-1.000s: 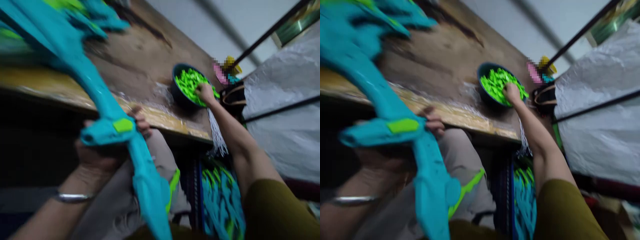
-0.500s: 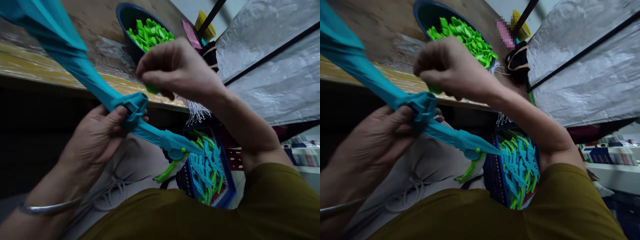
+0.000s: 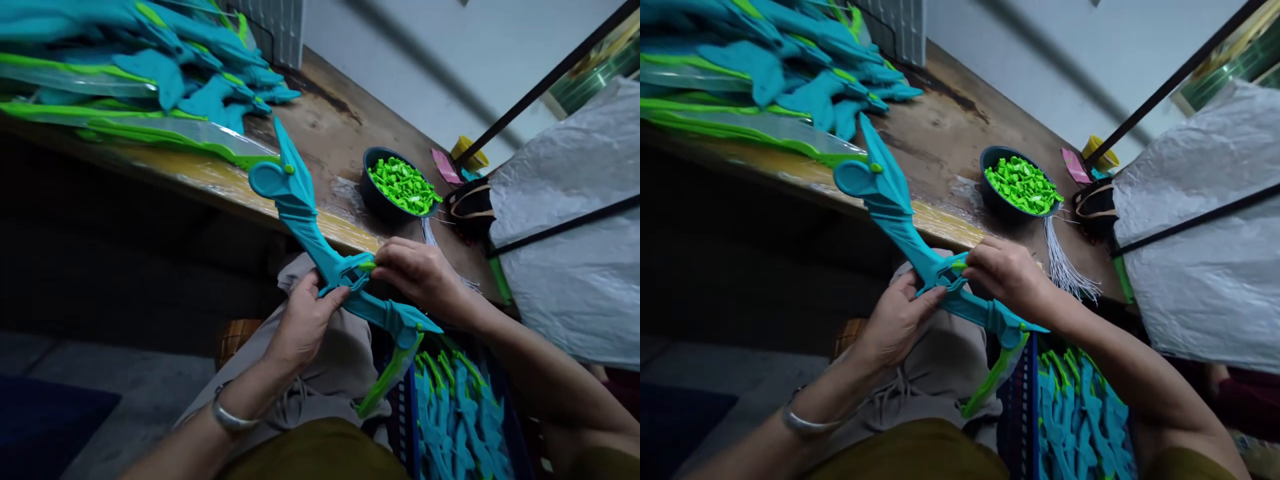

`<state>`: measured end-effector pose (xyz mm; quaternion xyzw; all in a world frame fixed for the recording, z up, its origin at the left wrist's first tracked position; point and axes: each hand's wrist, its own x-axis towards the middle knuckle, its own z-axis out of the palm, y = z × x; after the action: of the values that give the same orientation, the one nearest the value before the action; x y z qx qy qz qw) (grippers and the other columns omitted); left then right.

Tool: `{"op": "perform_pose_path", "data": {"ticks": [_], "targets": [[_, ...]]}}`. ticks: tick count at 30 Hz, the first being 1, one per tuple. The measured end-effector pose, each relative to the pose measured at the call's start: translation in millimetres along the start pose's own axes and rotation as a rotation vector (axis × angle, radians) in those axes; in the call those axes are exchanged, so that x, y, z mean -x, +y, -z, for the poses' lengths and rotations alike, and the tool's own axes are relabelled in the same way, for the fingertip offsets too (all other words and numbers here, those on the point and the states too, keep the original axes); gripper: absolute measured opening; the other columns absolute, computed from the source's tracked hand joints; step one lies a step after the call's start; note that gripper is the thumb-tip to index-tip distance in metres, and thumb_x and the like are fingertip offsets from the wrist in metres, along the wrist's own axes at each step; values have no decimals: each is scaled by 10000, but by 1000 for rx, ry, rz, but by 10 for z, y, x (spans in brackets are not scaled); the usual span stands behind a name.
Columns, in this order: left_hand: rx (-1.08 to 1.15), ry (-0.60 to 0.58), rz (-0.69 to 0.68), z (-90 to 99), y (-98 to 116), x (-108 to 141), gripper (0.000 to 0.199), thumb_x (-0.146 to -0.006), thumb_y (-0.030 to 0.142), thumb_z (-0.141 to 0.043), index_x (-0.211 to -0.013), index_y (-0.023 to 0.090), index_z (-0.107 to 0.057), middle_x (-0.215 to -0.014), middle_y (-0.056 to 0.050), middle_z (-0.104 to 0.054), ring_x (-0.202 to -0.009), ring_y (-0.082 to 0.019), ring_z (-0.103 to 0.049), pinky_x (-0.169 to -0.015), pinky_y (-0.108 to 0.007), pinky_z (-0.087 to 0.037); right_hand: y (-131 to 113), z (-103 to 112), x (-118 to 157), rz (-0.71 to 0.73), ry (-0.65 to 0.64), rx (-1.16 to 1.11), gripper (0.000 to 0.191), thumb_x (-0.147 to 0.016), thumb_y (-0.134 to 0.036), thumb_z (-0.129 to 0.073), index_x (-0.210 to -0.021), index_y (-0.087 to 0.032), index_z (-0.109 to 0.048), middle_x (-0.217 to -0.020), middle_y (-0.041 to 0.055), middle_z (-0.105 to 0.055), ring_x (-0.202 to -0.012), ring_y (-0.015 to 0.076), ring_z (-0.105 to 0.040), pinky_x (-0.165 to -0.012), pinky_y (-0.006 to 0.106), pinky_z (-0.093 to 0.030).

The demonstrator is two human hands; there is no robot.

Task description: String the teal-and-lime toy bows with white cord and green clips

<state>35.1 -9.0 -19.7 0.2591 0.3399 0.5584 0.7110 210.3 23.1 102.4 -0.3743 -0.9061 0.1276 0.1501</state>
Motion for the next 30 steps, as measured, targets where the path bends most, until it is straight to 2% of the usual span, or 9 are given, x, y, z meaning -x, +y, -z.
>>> {"op": "perform_pose_path", "data": {"ticks": [2,7,11,16,19,24,27,30], "targets": [[-68,-2,-32,29,-8,2,443,-762,319,-862,-1141,159,-699,-1047,-73,-783,-1046,-260,-716,-959,-357,-560,-33,-30,-10,7,-33,1,167,-1070,-317,-572,-1041,-206,-694,-835,10,-652,-728,151,-600,-670,270,-473],[-182,-21,-100,75,-22,-15,396,-801,315,-810,-1151,166,-700,-974,-57,-757,-999,-253,-703,-978,-375,-556,-54,-139,-30,53,-126,20,211,-1069,-213,-521,-1009,-179,-720,-926,51,-635,-763,146,-614,-643,243,-463],[-159,-49,-102,98,-43,-33,370,-792,319,-798,-1109,163,-689,-985,-58,-757,-961,-246,-703,-928,-364,-568,-47,-203,-50,70,-59,44,177,-1050,-155,-529,-1081,-163,-703,-939,57,-606,-760,147,-605,-642,244,-478],[-138,-84,-102,124,-49,-50,340,-795,310,-791,-1082,170,-674,-931,-29,-734,-918,-214,-684,-877,-318,-563,-56,-211,-103,48,-27,57,139,-1052,-149,-539,-982,-150,-659,-928,58,-621,-765,146,-610,-670,258,-490],[-146,-89,-90,128,-36,-49,334,-803,315,-778,-1086,172,-672,-945,-31,-738,-900,-206,-681,-848,-307,-565,-50,-230,-122,65,-10,80,139,-1057,-166,-543,-989,-164,-664,-956,57,-619,-781,143,-617,-670,252,-494],[-242,-36,-77,140,-53,-52,398,-778,389,-804,-1081,165,-675,-914,-45,-741,-894,-241,-699,-815,-334,-575,-90,-310,-95,70,29,138,141,-1065,-183,-535,-1009,-167,-663,-978,73,-616,-828,169,-627,-706,282,-522],[-297,-9,-66,137,-81,-43,429,-769,425,-809,-1084,166,-676,-947,-63,-750,-912,-264,-712,-803,-351,-578,-118,-310,-90,11,52,166,103,-1032,-195,-600,-1120,-172,-649,-1066,100,-623,-941,213,-637,-794,335,-551],[-342,12,-70,109,-92,-17,438,-774,430,-793,-1104,168,-674,-1018,-84,-765,-895,-265,-717,-805,-370,-578,-72,-257,-114,-101,54,70,410,-943,-211,-738,-1316,-159,-577,-1283,152,-585,-1163,280,-602,-951,417,-544]]}}
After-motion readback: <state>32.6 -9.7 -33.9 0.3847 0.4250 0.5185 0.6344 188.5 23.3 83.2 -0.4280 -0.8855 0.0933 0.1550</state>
